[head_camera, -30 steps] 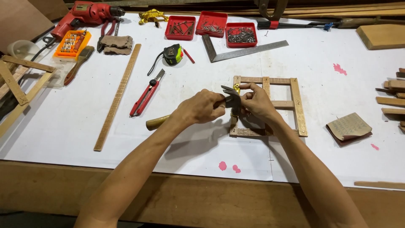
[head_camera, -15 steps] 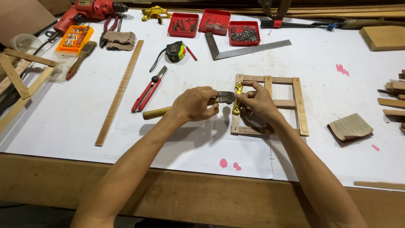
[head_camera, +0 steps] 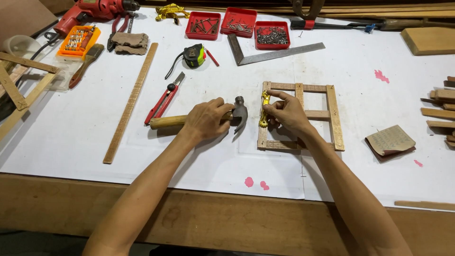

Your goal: Assembling and measuring small wooden window-like frames using a hammer, nails, and measuring tape.

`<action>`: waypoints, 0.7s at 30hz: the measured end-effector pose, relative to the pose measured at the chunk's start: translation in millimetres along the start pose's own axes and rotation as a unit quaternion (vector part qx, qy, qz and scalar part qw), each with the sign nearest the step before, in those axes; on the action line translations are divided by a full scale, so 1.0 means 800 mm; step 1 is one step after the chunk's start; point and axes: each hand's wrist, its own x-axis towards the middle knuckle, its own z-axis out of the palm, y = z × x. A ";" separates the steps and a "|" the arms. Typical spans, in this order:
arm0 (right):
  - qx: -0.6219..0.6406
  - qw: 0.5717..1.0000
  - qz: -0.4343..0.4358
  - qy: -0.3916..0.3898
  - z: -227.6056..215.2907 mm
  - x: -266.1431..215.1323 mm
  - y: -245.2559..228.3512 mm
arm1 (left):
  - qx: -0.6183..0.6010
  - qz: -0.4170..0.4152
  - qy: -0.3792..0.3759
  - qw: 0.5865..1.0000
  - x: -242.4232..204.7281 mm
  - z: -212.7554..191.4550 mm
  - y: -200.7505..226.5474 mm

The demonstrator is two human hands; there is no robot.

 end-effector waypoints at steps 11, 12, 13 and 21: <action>-0.100 0.995 -0.005 0.016 -0.002 0.002 -0.005 | -0.034 -0.064 -0.085 0.994 0.012 -0.010 0.015; -0.111 0.993 -0.002 0.027 -0.004 0.005 -0.001 | -0.033 -0.049 -0.058 0.997 0.013 -0.006 0.017; -0.112 0.993 -0.002 0.029 -0.004 0.003 -0.005 | -0.033 -0.048 -0.058 0.997 0.014 -0.008 0.022; -0.227 0.971 -0.078 -0.001 0.000 -0.010 -0.003 | -0.028 -0.073 -0.068 0.995 0.014 0.002 0.030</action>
